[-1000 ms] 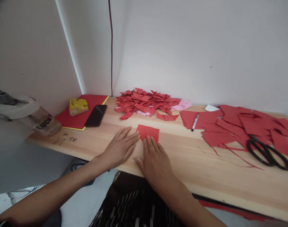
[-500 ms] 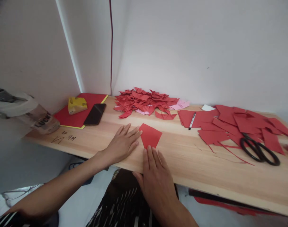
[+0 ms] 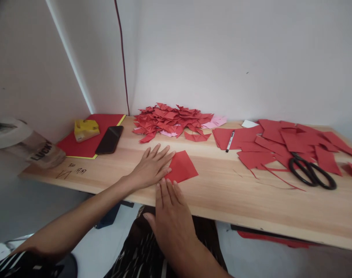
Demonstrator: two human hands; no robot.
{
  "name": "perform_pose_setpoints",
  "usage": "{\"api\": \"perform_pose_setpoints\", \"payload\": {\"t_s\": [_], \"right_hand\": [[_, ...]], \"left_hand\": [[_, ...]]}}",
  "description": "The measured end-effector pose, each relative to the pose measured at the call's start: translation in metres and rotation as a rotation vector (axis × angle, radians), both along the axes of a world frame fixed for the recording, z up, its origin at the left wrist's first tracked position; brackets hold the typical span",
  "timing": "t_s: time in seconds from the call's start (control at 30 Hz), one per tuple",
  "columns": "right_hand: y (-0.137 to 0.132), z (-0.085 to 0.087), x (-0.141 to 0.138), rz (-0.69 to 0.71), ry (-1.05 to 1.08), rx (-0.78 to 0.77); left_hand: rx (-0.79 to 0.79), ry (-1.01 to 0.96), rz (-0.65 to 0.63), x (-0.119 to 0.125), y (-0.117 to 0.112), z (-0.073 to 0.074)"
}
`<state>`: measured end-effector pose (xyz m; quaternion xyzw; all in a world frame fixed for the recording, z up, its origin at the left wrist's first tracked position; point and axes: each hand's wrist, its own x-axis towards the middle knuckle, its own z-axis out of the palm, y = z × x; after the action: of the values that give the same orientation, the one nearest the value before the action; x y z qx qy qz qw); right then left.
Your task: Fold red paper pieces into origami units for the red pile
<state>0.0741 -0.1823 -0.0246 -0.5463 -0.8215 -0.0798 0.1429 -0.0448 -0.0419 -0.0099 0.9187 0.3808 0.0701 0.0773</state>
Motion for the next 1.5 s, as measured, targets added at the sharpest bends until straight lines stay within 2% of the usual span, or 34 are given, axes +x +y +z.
{"api": "perform_pose_setpoints", "payload": {"t_s": [0.27,0.4,0.5,0.63,0.77,0.93,1.13,1.23,1.4,1.5], "right_hand": [[-0.002,0.004,0.002,0.015,0.043,0.013],[-0.003,0.012,0.013,0.108,0.157,-0.046],[0.005,0.013,0.027,0.055,0.215,-0.017],[0.014,0.0,0.039,-0.081,0.121,0.018],[0.007,-0.013,0.041,-0.096,0.063,0.009],[-0.001,-0.015,0.04,-0.093,0.003,0.039],[0.0,-0.012,0.037,-0.118,-0.042,0.032],[0.0,-0.011,0.036,-0.129,-0.034,0.016],[-0.002,-0.01,0.036,-0.126,0.002,-0.016],[-0.002,-0.005,0.039,-0.138,0.051,-0.046]], "left_hand": [[0.106,-0.205,-0.204,0.002,0.002,-0.006],[0.055,-0.173,-0.183,0.002,0.005,-0.009],[0.046,-0.15,-0.18,0.001,0.005,-0.008],[0.05,-0.096,-0.159,0.002,0.002,-0.005],[0.082,-0.004,-0.147,0.006,-0.003,0.001],[0.099,0.122,-0.113,0.023,-0.008,0.006],[0.03,0.119,-0.098,0.035,-0.001,0.0],[0.061,0.101,-0.09,0.025,-0.011,-0.004],[0.171,0.078,-0.049,-0.004,-0.048,-0.007],[0.214,0.077,-0.06,-0.017,-0.066,-0.006]]}}
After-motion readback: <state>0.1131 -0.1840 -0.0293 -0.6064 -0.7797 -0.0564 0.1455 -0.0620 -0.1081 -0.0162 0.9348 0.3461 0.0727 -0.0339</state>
